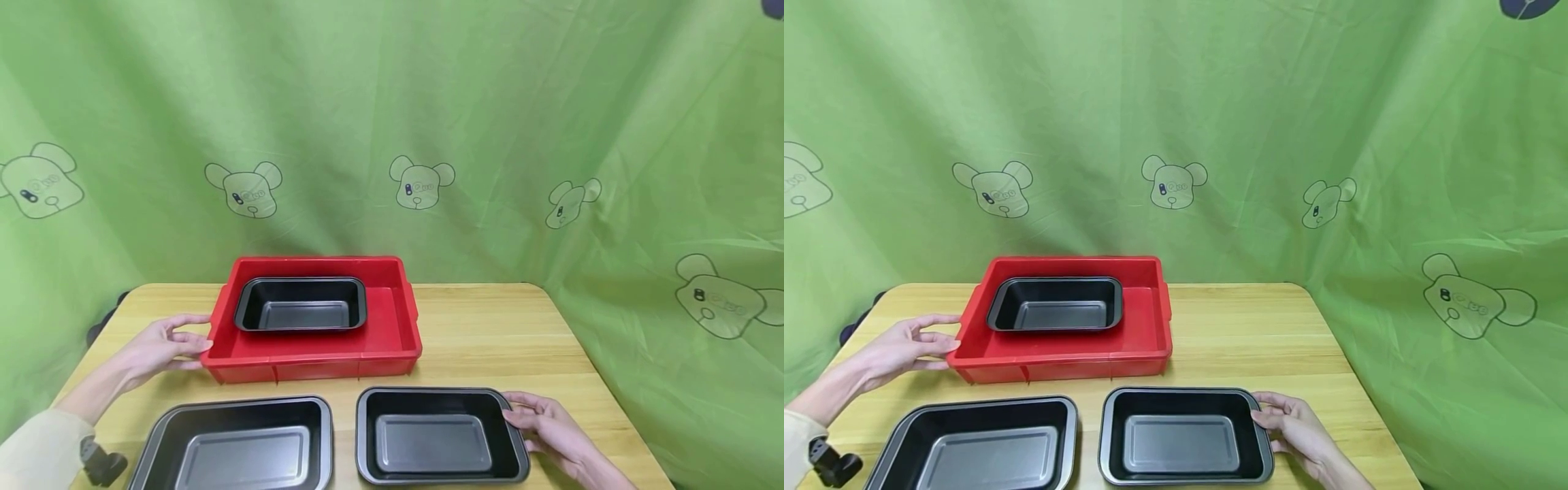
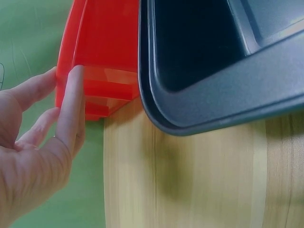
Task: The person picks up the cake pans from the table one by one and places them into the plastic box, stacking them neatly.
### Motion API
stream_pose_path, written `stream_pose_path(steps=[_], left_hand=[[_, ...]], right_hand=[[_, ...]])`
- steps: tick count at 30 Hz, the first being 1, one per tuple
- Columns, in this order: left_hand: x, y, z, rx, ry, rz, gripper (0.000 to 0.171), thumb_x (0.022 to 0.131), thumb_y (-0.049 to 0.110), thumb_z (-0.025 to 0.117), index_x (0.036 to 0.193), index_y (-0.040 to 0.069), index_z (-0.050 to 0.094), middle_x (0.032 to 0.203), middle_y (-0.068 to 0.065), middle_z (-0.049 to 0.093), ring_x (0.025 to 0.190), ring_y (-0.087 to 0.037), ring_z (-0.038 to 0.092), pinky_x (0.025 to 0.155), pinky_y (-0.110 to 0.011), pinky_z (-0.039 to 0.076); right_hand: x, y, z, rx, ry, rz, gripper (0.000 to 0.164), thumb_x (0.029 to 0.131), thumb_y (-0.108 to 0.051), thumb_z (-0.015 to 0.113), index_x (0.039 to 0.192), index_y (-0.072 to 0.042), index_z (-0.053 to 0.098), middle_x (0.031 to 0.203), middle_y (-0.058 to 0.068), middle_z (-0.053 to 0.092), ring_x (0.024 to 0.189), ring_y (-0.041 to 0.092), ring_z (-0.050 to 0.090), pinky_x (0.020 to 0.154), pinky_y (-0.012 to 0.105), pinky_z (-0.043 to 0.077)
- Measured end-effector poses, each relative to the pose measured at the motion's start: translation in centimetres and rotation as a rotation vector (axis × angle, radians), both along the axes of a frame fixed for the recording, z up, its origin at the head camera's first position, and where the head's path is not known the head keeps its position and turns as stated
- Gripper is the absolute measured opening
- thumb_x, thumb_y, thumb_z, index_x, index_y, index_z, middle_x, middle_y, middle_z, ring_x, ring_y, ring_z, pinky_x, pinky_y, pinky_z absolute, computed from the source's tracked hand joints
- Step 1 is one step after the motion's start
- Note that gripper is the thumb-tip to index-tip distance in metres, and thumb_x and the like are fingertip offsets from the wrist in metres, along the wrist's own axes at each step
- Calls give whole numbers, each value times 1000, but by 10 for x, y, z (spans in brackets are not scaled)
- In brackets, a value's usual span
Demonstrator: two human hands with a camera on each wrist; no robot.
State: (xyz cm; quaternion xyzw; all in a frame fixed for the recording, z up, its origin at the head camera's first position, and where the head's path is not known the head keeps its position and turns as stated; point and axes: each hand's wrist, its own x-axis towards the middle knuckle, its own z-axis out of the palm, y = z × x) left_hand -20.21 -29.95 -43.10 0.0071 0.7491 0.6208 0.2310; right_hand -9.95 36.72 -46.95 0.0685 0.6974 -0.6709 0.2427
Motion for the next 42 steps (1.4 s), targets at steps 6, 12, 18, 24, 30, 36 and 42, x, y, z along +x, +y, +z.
stream_pose_path(steps=[6, 12, 18, 24, 30, 36, 42], left_hand=[[0, 0, 0, -2, 3, -2, 83, 101, 11, 70, 163, -8, 17, 106, 3, 79, 96, -13, 78, 90, -37, 67], [0, 0, -1, -3, 3, 0, 83, 101, 11, 70, 163, -8, 18, 107, 3, 79, 96, -12, 78, 90, -38, 67], [0, 1, 0, -5, 5, 1, 84, 101, 11, 71, 163, -8, 17, 106, 3, 80, 96, -12, 78, 90, -38, 67], [0, 0, 0, -6, -1, 3, 84, 101, 11, 71, 163, -8, 18, 107, 2, 80, 96, -12, 78, 90, -38, 67], [0, 0, 0, 0, -1, 1, 83, 101, 11, 70, 163, -8, 18, 107, 2, 80, 96, -12, 78, 89, -37, 67], [0, -1, -1, -3, -3, 2, 83, 101, 11, 70, 163, -8, 17, 107, 2, 80, 96, -12, 78, 90, -37, 67], [0, 0, 0, 2, 1, -2, 85, 101, 11, 70, 163, -8, 17, 106, 3, 80, 96, -12, 78, 90, -38, 67]], right_hand=[[2, 3, 1, -10, -2, -5, 33, 103, -12, 65, 135, -11, 61, 101, -3, 74, 88, 10, 76, 79, 33, 68], [4, 6, 3, -8, 1, -5, 30, 104, -11, 64, 133, -15, 62, 99, -4, 75, 87, 10, 76, 78, 33, 67], [8, 10, 4, 10, -1, -21, 31, 104, -11, 64, 134, -14, 61, 100, -3, 75, 87, 11, 77, 78, 33, 67], [10, 13, 9, -15, 3, -20, 27, 104, -10, 62, 128, -21, 65, 101, -3, 75, 86, 11, 77, 79, 33, 67], [10, 16, 20, -40, 35, 1, 29, 105, -8, 59, 122, -30, 67, 102, -4, 77, 85, 11, 77, 80, 33, 68], [8, 14, 34, -45, 66, 37, 31, 107, -8, 57, 120, -34, 68, 100, -8, 76, 85, 8, 76, 77, 29, 67], [4, 10, 46, -44, 77, 40, 31, 107, -7, 56, 119, -34, 67, 100, -8, 76, 86, 7, 76, 77, 30, 67]])
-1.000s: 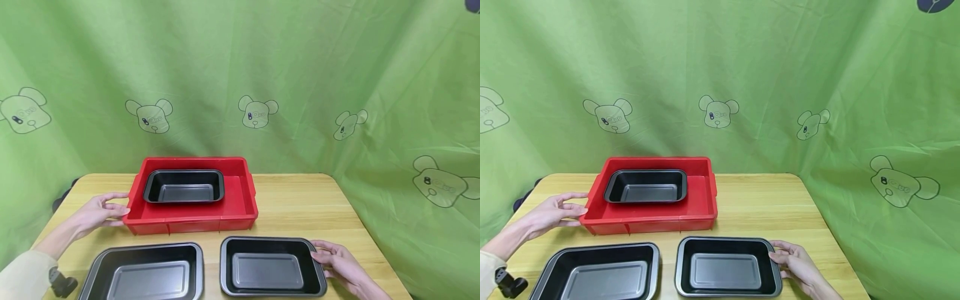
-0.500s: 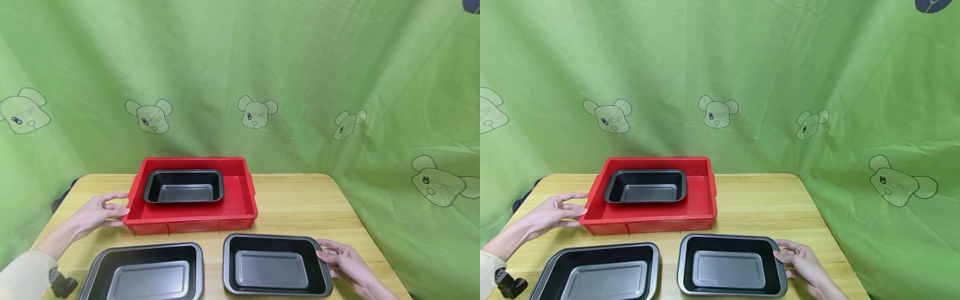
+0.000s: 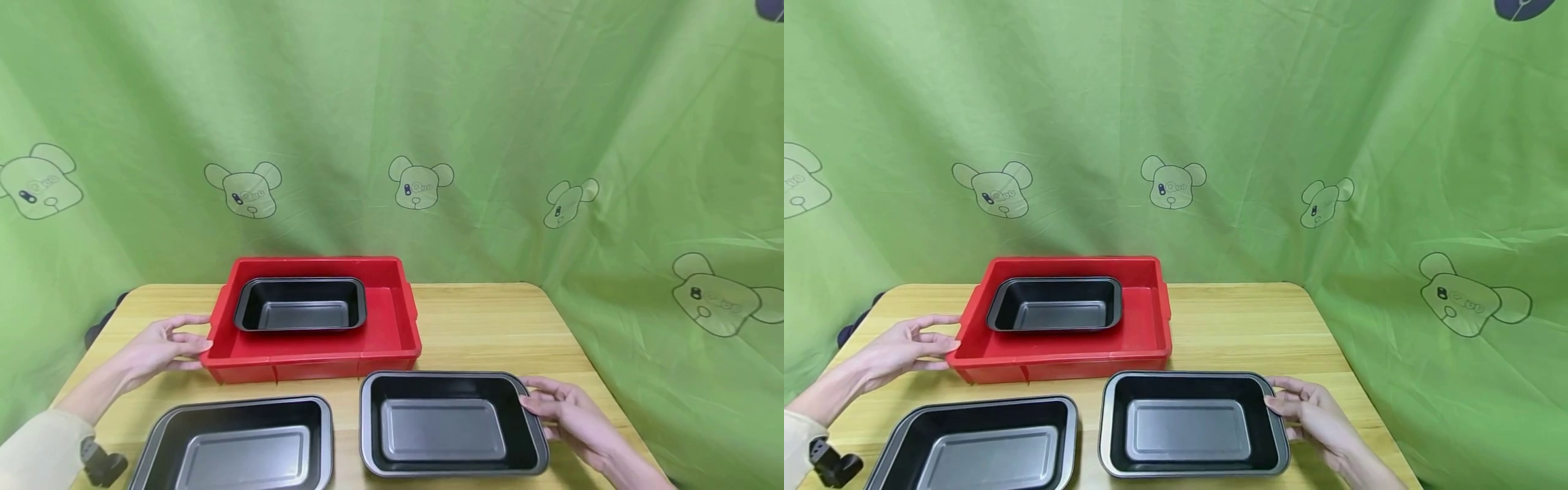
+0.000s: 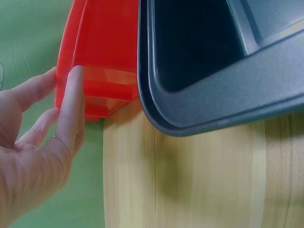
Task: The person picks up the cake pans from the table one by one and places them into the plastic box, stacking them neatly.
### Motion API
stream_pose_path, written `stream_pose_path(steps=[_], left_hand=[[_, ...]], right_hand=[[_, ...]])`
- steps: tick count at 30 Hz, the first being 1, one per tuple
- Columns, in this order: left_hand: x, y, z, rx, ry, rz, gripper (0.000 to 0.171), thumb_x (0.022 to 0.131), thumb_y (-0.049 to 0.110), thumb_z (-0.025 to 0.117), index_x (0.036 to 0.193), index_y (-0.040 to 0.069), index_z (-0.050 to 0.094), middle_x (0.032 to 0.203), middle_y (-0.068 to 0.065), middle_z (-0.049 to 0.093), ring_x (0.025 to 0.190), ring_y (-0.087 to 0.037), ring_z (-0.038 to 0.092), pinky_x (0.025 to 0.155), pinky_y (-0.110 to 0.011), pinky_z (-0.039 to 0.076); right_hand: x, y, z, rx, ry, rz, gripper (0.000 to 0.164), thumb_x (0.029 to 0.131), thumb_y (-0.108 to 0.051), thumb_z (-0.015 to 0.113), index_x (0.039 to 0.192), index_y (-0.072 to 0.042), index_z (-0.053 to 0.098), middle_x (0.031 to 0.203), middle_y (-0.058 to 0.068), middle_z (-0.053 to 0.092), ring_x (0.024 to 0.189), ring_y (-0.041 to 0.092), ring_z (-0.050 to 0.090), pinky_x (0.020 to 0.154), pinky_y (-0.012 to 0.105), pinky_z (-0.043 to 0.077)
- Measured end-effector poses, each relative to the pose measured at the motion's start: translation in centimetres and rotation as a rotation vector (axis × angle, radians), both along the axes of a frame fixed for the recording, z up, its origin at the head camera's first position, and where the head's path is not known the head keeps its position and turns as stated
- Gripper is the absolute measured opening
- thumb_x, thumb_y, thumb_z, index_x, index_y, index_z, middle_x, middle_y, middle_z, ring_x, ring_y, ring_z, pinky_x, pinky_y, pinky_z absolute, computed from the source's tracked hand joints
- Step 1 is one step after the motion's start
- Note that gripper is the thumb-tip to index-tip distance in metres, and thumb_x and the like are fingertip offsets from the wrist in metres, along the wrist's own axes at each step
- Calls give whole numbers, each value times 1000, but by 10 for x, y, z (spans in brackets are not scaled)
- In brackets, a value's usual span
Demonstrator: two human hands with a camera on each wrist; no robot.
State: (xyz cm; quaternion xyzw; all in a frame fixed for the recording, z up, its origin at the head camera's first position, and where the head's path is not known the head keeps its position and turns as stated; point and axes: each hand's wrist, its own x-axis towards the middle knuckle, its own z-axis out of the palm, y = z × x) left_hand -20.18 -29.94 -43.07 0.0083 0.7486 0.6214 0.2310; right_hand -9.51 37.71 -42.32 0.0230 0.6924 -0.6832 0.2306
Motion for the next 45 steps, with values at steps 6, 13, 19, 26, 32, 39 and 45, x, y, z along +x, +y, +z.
stream_pose_path(steps=[6, 13, 19, 26, 32, 39, 45], left_hand=[[0, 1, 0, -1, 3, 0, 85, 100, 11, 71, 163, -9, 17, 105, 4, 80, 96, -12, 78, 90, -37, 67], [-1, 1, 1, 8, 2, -2, 85, 101, 10, 70, 163, -9, 16, 105, 4, 80, 96, -11, 78, 89, -36, 67], [-2, 0, 1, 19, 0, -4, 86, 101, 10, 71, 163, -9, 15, 107, 4, 81, 97, -12, 78, 89, -36, 67], [-1, 0, 2, 19, -1, -4, 85, 101, 11, 70, 163, -9, 16, 109, 4, 81, 97, -12, 79, 90, -36, 67], [-1, 0, 2, 14, -5, -1, 85, 101, 11, 71, 163, -8, 16, 113, 3, 80, 97, -12, 79, 89, -36, 67], [0, -1, 1, 12, -7, 1, 85, 101, 10, 71, 163, -8, 16, 108, 4, 81, 97, -12, 78, 90, -36, 67], [-1, -1, 0, 11, -1, -6, 85, 101, 10, 71, 163, -9, 16, 108, 5, 80, 97, -11, 78, 90, -37, 67]], right_hand=[[-6, -3, 11, -1, 55, 13, 34, 108, -5, 53, 122, -33, 66, 100, -9, 75, 86, 6, 74, 73, 26, 65], [-15, -9, 28, 43, 92, -13, 31, 107, -5, 56, 122, -31, 64, 97, -10, 74, 85, 5, 72, 69, 24, 63], [-26, -19, 48, 109, 97, -62, 28, 105, -8, 60, 129, -23, 60, 97, -10, 72, 85, 6, 71, 70, 26, 62], [-42, -33, 67, 99, 125, -78, 27, 104, -5, 61, 122, -24, 63, 95, -9, 73, 80, 7, 72, 68, 26, 62], [-57, -46, 76, 71, 131, -91, 26, 103, -5, 62, 122, -23, 61, 92, -9, 73, 78, 6, 71, 64, 23, 60], [-72, -61, 83, 55, 133, -106, 24, 103, -5, 63, 117, -23, 64, 89, -9, 73, 77, 5, 71, 66, 24, 61], [-86, -73, 85, 54, 139, -118, 23, 102, -6, 64, 121, -18, 61, 91, -10, 75, 79, 4, 71, 69, 24, 62]])
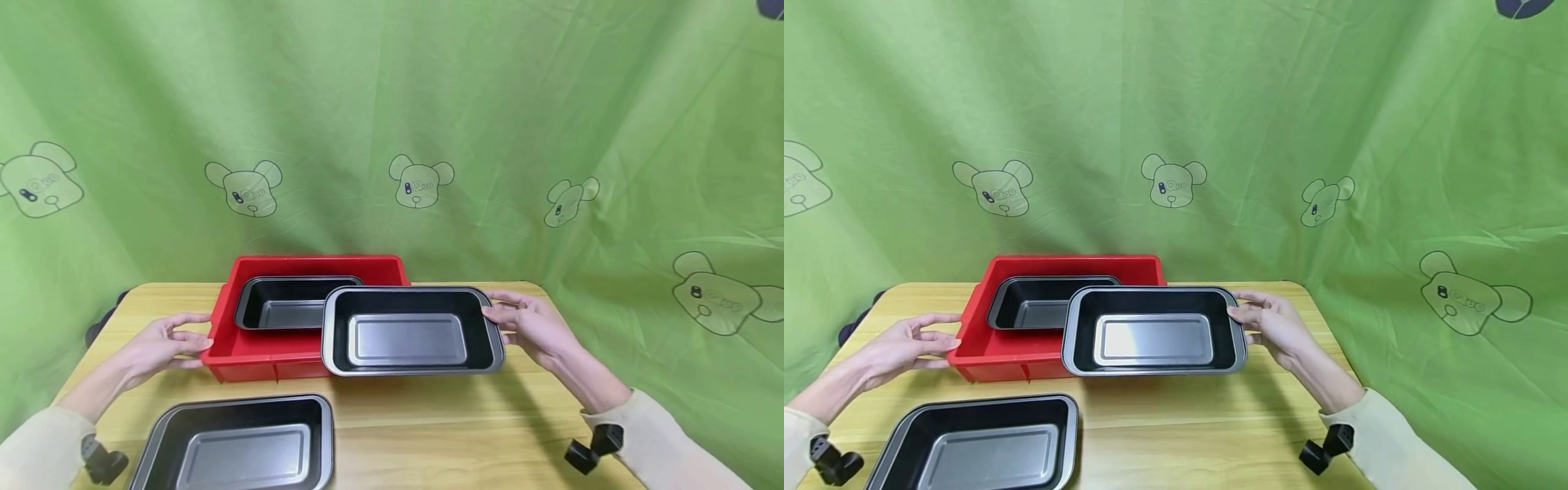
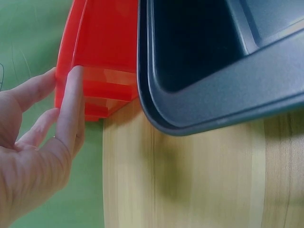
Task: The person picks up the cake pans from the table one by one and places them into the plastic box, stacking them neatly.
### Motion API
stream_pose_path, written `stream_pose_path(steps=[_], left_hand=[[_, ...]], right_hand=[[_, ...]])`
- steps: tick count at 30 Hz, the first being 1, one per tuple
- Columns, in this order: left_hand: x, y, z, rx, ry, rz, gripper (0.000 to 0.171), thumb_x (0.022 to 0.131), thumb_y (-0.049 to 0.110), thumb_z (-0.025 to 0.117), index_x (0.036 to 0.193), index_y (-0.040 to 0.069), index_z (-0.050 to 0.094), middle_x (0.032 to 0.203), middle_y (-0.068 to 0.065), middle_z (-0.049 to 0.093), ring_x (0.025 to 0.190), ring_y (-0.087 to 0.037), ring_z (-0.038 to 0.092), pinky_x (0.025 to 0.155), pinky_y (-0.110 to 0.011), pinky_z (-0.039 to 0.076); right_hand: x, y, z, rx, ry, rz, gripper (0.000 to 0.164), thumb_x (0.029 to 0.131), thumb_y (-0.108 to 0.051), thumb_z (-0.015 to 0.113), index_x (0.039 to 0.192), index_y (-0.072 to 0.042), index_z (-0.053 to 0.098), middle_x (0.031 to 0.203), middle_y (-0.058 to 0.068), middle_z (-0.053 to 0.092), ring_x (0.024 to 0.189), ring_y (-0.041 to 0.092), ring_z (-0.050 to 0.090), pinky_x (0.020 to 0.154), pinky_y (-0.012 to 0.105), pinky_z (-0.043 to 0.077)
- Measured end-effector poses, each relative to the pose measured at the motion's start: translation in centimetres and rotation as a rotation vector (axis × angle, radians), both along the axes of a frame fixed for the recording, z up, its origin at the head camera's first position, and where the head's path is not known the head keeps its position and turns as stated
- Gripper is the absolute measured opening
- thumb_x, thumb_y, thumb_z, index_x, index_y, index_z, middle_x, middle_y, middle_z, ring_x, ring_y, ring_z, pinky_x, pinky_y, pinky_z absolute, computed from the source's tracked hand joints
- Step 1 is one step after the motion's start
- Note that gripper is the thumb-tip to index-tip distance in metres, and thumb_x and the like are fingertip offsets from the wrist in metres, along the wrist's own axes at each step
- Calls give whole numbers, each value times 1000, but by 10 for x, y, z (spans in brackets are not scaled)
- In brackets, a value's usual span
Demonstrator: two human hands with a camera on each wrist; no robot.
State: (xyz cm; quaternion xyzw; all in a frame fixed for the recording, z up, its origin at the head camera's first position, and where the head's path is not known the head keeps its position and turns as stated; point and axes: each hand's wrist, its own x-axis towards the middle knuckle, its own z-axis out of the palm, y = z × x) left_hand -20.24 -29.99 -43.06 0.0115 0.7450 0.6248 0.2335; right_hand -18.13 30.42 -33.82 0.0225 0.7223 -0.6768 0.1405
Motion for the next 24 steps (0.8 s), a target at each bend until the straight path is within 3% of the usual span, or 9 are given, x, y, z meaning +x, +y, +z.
stream_pose_path(steps=[5, 19, 24], left_hand=[[0, -1, -1, 2, -2, 0, 85, 101, 11, 71, 163, -8, 16, 109, 4, 80, 97, -12, 78, 91, -37, 67], [0, -1, -1, 21, 1, -1, 85, 101, 10, 70, 163, -9, 16, 112, 3, 81, 97, -12, 79, 90, -37, 67], [0, 0, 0, 18, 0, 0, 85, 101, 10, 70, 163, -9, 16, 112, 3, 81, 97, -12, 79, 91, -38, 67]], right_hand=[[-12, -11, 0, -2, 5, -7, 28, 102, -6, 65, 128, -13, 60, 90, -10, 75, 78, 5, 71, 69, 24, 61], [-45, -31, -5, -75, -7, -44, 25, 101, 0, 64, 120, -16, 63, 86, -7, 76, 75, 7, 73, 65, 23, 62], [-56, -37, -9, -78, -9, -56, 27, 100, 0, 65, 125, -12, 62, 86, -6, 79, 75, 7, 74, 64, 23, 63]])
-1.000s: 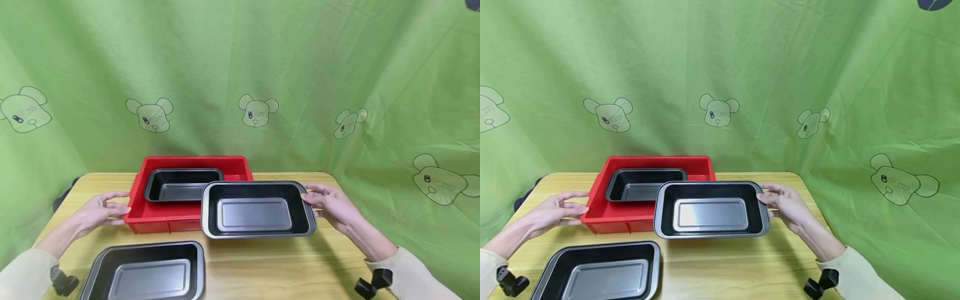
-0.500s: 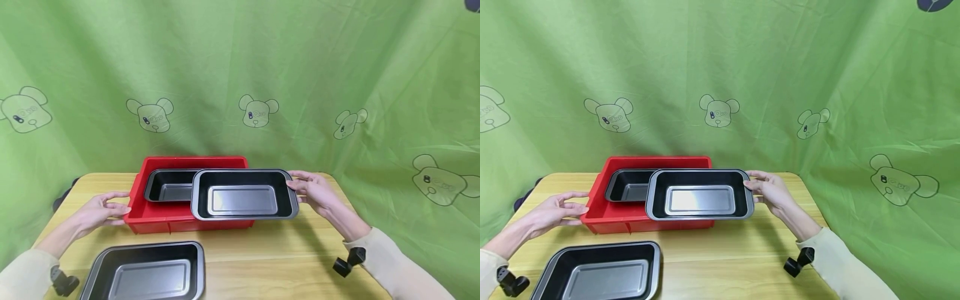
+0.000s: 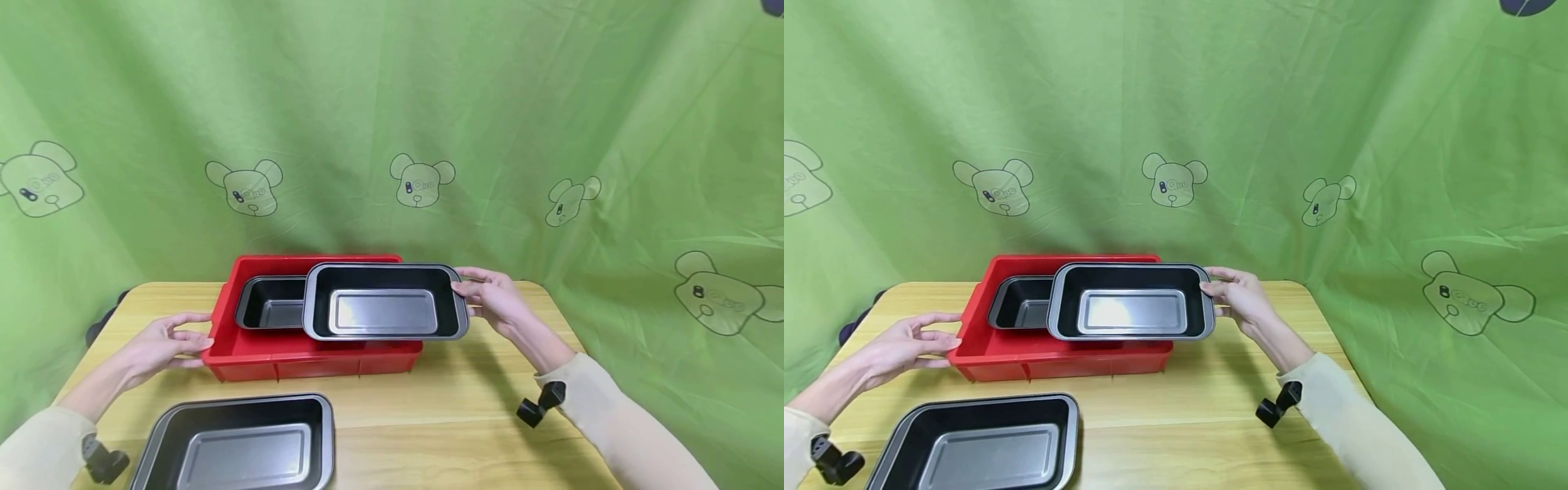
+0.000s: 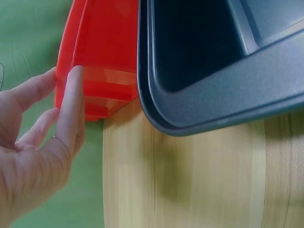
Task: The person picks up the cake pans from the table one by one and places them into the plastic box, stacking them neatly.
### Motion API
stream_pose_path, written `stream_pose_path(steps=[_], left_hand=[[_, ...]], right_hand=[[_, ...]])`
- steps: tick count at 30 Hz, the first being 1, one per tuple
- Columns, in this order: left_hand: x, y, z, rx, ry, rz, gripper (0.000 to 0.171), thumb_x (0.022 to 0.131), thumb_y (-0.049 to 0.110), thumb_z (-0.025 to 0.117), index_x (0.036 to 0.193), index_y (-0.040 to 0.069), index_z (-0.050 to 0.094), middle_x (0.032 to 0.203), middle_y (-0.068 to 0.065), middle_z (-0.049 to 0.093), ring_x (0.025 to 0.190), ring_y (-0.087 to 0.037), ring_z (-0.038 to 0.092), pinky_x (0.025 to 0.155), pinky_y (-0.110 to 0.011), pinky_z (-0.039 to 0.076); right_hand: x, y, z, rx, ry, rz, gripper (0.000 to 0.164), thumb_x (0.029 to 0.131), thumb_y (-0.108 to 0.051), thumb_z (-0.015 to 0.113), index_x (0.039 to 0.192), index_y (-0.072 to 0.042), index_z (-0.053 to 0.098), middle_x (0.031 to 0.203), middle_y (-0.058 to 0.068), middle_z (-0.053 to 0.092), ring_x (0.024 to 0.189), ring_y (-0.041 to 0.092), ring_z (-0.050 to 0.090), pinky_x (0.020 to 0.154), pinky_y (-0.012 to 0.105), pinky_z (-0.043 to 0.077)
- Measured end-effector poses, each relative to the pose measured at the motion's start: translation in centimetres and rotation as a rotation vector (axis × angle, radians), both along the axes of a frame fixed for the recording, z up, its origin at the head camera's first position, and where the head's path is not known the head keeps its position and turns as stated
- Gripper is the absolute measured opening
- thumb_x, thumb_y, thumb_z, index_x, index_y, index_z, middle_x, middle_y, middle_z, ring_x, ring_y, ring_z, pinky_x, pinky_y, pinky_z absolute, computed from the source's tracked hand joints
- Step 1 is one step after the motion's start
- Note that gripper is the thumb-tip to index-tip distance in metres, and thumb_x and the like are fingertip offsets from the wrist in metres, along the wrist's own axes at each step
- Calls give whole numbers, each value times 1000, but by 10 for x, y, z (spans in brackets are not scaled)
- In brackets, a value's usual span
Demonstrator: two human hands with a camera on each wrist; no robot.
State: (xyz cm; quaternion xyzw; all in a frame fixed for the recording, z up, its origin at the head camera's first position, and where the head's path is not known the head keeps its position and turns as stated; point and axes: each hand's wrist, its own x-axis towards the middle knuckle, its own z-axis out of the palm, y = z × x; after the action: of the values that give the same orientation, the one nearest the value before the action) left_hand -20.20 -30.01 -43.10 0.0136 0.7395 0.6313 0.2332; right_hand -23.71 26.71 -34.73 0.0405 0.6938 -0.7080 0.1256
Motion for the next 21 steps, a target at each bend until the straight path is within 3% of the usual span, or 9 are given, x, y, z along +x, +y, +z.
stream_pose_path(steps=[11, 21], left_hand=[[0, 0, 0, -6, -5, 1, 85, 101, 10, 71, 163, -9, 16, 108, 3, 81, 97, -12, 79, 91, -37, 67], [0, 0, -1, -6, -5, 3, 84, 101, 10, 70, 163, -8, 16, 104, 5, 80, 96, -12, 78, 90, -37, 67]], right_hand=[[-26, -21, -11, 17, -15, -23, 51, 100, 1, 64, 149, 1, 50, 83, -7, 77, 73, 8, 75, 62, 23, 61], [-44, -47, -19, 2, -23, -31, 54, 98, 3, 65, 150, 2, 50, 80, -7, 76, 69, 7, 73, 59, 22, 60]])
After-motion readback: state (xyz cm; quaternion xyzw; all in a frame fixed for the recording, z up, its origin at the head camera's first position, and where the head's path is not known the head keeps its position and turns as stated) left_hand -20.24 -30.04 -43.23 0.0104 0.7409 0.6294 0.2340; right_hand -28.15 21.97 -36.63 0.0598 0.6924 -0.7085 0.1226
